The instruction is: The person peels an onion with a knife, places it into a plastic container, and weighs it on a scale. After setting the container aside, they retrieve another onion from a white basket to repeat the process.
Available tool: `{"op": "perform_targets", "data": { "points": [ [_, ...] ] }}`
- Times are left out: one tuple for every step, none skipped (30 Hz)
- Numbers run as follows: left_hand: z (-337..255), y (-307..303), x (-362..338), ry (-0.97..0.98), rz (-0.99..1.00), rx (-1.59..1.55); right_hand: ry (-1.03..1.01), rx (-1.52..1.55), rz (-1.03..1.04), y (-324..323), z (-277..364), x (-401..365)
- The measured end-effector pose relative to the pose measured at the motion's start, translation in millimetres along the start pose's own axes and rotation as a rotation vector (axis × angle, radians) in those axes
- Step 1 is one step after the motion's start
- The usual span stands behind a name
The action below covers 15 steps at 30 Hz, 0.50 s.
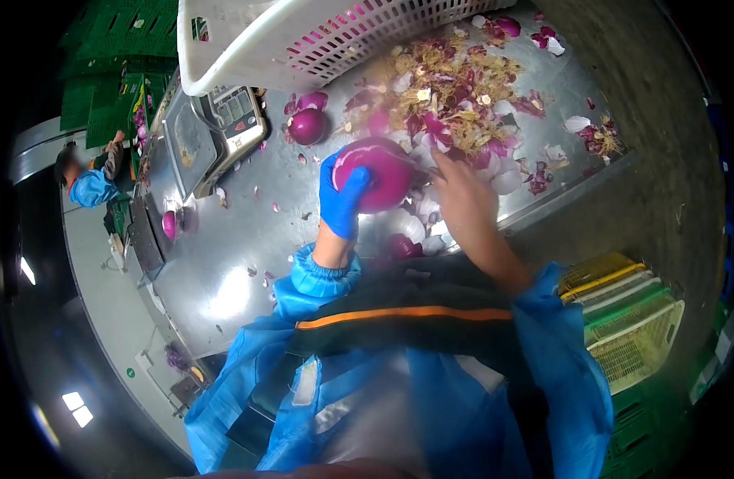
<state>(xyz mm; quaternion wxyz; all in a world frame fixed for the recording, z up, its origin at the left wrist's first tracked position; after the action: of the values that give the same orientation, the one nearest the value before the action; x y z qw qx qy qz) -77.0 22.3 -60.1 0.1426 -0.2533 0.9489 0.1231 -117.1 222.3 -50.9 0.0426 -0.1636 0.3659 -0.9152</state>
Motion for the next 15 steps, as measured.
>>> {"op": "perform_targets", "data": {
  "points": [
    [0.9,-1.3,0.0,0.007,-0.009,0.010,0.026,0.051,0.023,13.9,-7.6,-4.4],
    [0.0,-1.5,-2.2,0.026,-0.008,0.052,0.052,0.102,0.044,23.7,-15.6,-4.4],
    [-1.7,-2.3,-6.1,0.047,-0.005,0.094,0.418,0.177,0.235,43.9,-54.6,0.1],
    [-3.9,-2.4,-9.0,0.070,0.002,0.136,0.786,0.250,0.421,57.9,-86.7,-9.4],
    [-2.5,-1.9,-12.6,0.093,0.041,0.206,0.786,0.481,0.320,50.0,-86.0,-5.0],
    [0.3,-1.9,-9.2,0.040,0.032,0.161,0.690,0.494,0.306,45.5,-74.3,5.8],
    [3.9,-2.1,-10.2,-0.025,0.021,0.120,0.606,0.508,0.299,39.7,-58.1,9.8],
    [7.9,-0.3,-8.9,-0.086,0.019,0.077,0.520,0.503,0.303,34.3,-43.4,13.9],
    [12.0,-3.4,-1.5,-0.064,0.024,0.081,0.436,0.498,0.304,28.9,-28.6,17.4],
    [10.6,-1.7,2.5,-0.052,0.060,0.084,0.388,0.466,0.302,21.1,-14.2,22.4],
    [9.4,-1.9,3.9,-0.046,0.092,0.090,0.346,0.435,0.305,12.9,1.3,26.0],
    [9.7,-1.5,2.4,-0.045,0.121,0.098,0.308,0.405,0.313,8.9,10.0,26.1],
    [11.2,-1.4,1.0,-0.057,0.125,0.080,0.261,0.376,0.315,10.8,8.8,26.3],
    [11.6,-1.1,0.3,-0.067,0.129,0.062,0.194,0.343,0.286,9.3,9.7,27.8],
    [11.5,-1.0,0.1,-0.075,0.132,0.045,0.125,0.311,0.256,7.4,11.5,29.5]
  ]
}}
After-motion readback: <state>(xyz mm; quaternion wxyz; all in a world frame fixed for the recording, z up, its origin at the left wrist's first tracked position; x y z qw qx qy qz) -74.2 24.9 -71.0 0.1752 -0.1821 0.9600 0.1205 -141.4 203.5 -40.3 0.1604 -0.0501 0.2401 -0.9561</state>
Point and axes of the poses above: each hand's wrist, its own x-axis towards the middle knuckle, its own y-axis out of the palm, z = x × y, the point moved 9 cm from there along x, towards the middle knuckle, and after that the axes turned 7 degrees about -z, right-handed, at the moved point
